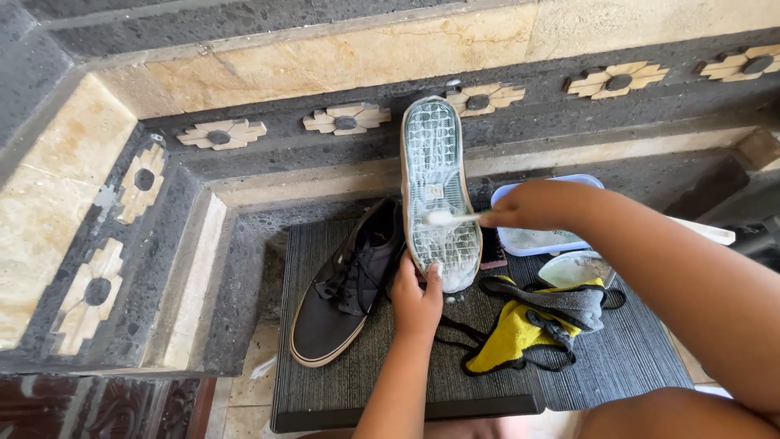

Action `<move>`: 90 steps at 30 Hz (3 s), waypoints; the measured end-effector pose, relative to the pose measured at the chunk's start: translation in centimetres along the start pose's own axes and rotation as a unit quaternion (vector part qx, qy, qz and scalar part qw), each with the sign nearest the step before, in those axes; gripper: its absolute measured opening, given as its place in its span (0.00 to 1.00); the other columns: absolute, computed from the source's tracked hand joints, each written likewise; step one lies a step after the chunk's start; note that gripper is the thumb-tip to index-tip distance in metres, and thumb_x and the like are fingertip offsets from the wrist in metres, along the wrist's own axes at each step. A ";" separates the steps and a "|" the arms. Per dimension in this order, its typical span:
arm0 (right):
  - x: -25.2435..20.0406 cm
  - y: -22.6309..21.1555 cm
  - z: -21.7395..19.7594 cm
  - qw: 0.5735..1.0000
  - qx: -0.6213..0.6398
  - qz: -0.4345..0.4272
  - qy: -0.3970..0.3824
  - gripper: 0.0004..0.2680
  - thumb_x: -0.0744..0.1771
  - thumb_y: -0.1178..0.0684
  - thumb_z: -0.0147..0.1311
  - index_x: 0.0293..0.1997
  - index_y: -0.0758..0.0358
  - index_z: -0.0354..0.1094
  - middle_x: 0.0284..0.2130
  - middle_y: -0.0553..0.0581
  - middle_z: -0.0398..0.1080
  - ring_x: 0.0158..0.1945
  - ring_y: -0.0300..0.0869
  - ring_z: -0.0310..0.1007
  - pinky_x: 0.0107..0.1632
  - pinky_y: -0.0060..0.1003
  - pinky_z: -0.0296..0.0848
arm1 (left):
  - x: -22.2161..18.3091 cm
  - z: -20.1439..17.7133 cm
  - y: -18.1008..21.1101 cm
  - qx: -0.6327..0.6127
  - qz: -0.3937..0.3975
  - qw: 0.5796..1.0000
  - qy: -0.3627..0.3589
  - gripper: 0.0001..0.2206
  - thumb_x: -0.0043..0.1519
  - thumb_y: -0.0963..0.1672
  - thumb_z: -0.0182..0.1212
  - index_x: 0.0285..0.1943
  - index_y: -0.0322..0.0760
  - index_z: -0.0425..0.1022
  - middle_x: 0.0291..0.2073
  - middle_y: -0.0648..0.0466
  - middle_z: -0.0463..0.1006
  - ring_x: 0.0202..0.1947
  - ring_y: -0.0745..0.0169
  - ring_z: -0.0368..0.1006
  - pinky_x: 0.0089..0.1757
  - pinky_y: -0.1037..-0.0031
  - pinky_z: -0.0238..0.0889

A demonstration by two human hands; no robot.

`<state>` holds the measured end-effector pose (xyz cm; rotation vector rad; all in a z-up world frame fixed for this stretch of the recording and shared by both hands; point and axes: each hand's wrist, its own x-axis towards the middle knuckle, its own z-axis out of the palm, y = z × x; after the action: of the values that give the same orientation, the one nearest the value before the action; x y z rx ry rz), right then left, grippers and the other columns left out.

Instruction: The person is cleaning the sole of a black sneaker by scrubbing it with a toothbrush dipped in soapy water.

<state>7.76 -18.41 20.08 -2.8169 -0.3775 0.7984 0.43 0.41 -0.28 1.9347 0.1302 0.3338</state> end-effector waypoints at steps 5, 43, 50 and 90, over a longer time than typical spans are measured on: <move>1.0 1.5 -1.4 0.992 0.041 0.026 0.119 0.21 0.70 0.34 0.41 0.54 0.59 0.76 0.48 0.65 0.78 0.58 0.59 0.73 0.65 0.57 0.65 | 0.2 0.2 0.2 0.022 0.006 1.000 -0.005 0.26 0.65 0.49 0.56 0.68 0.30 0.62 0.46 0.35 0.76 0.48 0.38 0.76 0.45 0.56 0.73; 4.1 -1.2 -4.0 0.971 0.066 0.033 0.228 0.21 0.73 0.36 0.39 0.59 0.62 0.73 0.45 0.67 0.77 0.57 0.61 0.73 0.60 0.61 0.66 | 0.2 -1.0 1.5 0.042 -0.029 0.997 -0.050 0.26 0.65 0.49 0.56 0.68 0.29 0.60 0.51 0.37 0.74 0.55 0.39 0.72 0.52 0.56 0.70; 2.8 -1.5 -4.4 0.983 0.034 0.031 0.175 0.21 0.71 0.37 0.41 0.59 0.61 0.73 0.48 0.68 0.77 0.59 0.62 0.72 0.62 0.59 0.67 | 0.2 -0.9 1.4 0.033 -0.015 0.998 -0.048 0.26 0.65 0.49 0.57 0.67 0.28 0.60 0.50 0.36 0.74 0.54 0.36 0.72 0.51 0.54 0.69; -0.1 10.0 8.2 0.982 -0.124 0.075 0.122 0.17 0.67 0.58 0.51 0.65 0.64 0.63 0.34 0.67 0.78 0.33 0.50 0.84 0.41 0.43 0.83 | -0.1 0.8 -0.3 0.046 0.011 0.999 0.003 0.24 0.65 0.49 0.54 0.66 0.30 0.61 0.48 0.39 0.75 0.53 0.39 0.72 0.50 0.56 0.69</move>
<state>5.17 -26.99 10.82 -3.1604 -0.2421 0.4484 0.61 -0.17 -0.86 2.0277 0.1294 0.3540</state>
